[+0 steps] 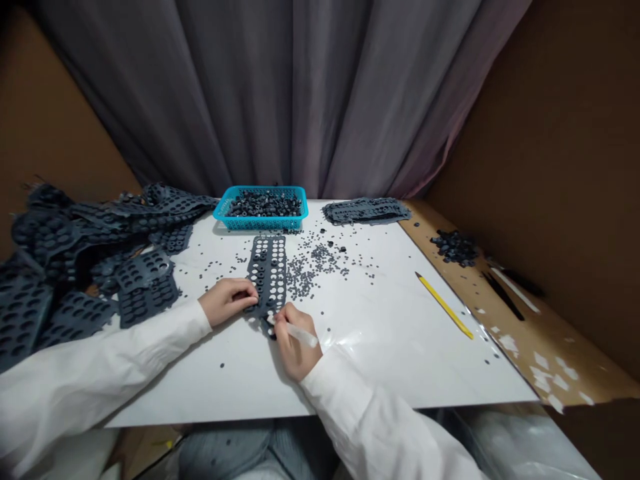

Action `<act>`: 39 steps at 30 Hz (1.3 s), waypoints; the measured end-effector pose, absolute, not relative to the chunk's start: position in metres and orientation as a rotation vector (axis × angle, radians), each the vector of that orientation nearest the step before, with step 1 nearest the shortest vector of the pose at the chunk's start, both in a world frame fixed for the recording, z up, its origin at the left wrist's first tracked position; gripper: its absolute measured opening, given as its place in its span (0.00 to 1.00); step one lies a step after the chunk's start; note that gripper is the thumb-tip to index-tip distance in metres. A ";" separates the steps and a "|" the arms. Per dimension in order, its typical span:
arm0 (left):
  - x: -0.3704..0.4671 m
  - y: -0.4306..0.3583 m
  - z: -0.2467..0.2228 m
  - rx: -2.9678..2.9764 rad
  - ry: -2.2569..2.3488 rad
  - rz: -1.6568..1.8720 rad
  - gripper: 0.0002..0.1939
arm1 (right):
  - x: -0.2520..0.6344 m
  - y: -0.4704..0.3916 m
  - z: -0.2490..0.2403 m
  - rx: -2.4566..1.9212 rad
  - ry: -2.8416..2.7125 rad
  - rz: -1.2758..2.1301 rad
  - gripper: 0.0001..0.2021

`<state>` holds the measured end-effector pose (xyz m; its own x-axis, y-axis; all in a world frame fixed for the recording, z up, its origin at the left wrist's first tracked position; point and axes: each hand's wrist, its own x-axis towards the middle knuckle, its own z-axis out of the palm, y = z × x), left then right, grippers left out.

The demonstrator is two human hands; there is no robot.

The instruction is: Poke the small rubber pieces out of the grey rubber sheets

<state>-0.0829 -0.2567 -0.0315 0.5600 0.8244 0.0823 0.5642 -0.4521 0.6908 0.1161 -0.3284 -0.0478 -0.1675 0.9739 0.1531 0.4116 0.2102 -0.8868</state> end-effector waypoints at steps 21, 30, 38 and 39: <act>-0.083 -0.238 -0.017 0.541 0.969 0.640 0.14 | 0.108 -0.312 -0.042 -1.228 -1.311 1.217 0.12; -0.083 -0.245 -0.014 0.628 0.966 0.566 0.16 | 0.107 -0.311 -0.046 -1.186 -1.297 1.243 0.12; -0.081 -0.244 -0.013 1.049 1.143 0.600 0.07 | 0.106 -0.312 -0.043 -1.223 -1.341 1.216 0.11; -0.081 -0.244 -0.013 1.237 1.178 0.578 0.07 | 0.107 -0.312 -0.043 -1.227 -1.353 1.207 0.11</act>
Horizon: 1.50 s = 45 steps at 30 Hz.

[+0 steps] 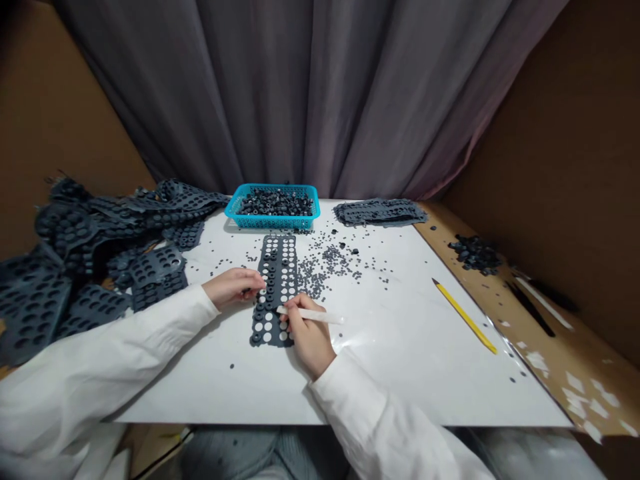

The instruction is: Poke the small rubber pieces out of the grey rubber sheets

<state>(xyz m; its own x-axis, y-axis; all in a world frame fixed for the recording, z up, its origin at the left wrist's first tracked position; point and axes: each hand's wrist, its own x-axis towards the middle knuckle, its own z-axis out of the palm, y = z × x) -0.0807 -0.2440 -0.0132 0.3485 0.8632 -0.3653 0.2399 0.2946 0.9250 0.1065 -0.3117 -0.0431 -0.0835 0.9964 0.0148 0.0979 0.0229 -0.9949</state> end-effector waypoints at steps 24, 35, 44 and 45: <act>-0.050 -0.245 -0.002 2.877 0.835 -0.180 0.05 | 0.109 -0.314 -0.048 -1.309 -1.526 1.025 0.11; -0.090 -0.240 -0.034 2.180 1.145 0.611 0.08 | 0.111 -0.317 -0.051 -1.316 -1.642 0.935 0.11; -0.094 -0.250 -0.012 1.426 1.213 0.874 0.15 | 0.114 -0.317 -0.042 -1.232 -1.401 1.087 0.11; -0.093 -0.254 -0.011 1.408 1.224 0.867 0.15 | 0.115 -0.317 -0.038 -1.208 -1.343 1.095 0.11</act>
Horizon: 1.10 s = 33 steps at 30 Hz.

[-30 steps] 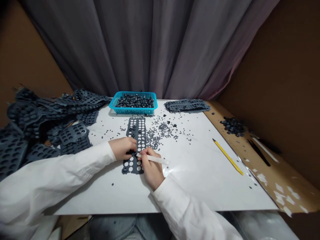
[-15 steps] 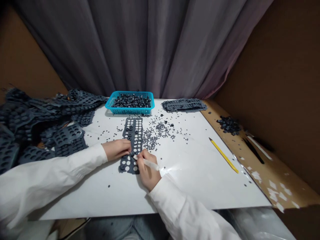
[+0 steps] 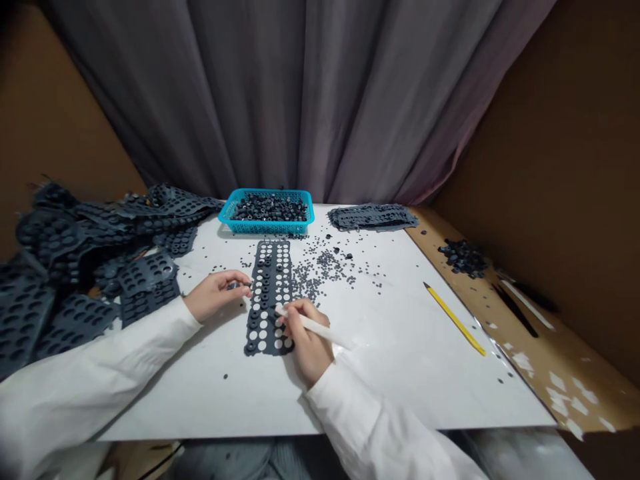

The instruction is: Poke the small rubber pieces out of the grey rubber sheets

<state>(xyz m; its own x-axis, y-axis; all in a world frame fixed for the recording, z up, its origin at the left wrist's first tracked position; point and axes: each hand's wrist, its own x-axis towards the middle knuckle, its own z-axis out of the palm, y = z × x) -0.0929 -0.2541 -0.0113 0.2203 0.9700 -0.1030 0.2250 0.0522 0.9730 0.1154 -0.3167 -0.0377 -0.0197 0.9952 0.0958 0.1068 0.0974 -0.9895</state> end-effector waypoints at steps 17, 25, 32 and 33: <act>-0.067 -0.303 0.010 1.382 1.254 0.806 0.11 | 0.128 -0.313 -0.004 -0.879 -1.482 1.103 0.05; -0.064 -0.311 0.022 1.446 1.289 0.805 0.09 | 0.124 -0.325 0.005 -0.756 -1.601 1.144 0.05; -0.066 -0.311 0.022 1.336 1.255 0.758 0.12 | 0.128 -0.323 0.003 -0.750 -1.577 1.193 0.05; -0.066 -0.311 0.022 1.316 1.247 0.757 0.12 | 0.128 -0.322 0.003 -0.754 -1.576 1.203 0.05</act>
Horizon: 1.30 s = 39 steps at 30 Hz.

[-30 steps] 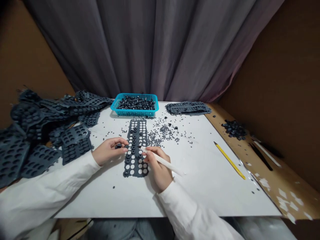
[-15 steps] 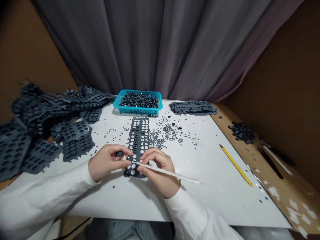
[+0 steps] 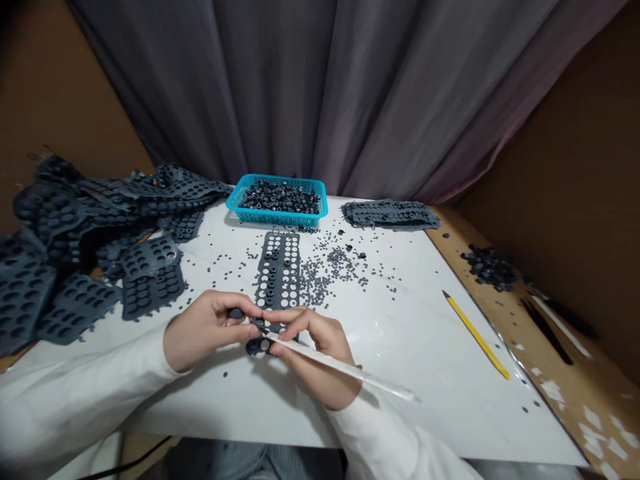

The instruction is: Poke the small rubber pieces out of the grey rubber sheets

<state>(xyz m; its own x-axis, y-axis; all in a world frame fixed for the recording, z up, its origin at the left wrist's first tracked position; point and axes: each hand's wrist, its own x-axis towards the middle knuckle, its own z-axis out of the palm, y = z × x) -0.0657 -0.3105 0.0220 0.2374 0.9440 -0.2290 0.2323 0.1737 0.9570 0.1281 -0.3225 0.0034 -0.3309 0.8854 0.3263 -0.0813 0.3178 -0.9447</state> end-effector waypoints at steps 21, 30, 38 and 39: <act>-0.058 -0.320 0.030 1.930 1.276 1.031 0.08 | 0.126 -0.337 -0.008 -0.795 -1.389 1.248 0.06; -0.053 -0.323 0.029 1.648 1.288 0.820 0.07 | 0.129 -0.336 -0.005 -0.864 -1.416 0.947 0.13; -0.048 -0.327 0.030 1.789 1.174 0.915 0.06 | 0.125 -0.339 0.008 -0.749 -1.655 0.906 0.17; -0.048 -0.326 0.029 1.788 1.165 0.904 0.06 | 0.125 -0.338 0.007 -0.752 -1.649 0.901 0.17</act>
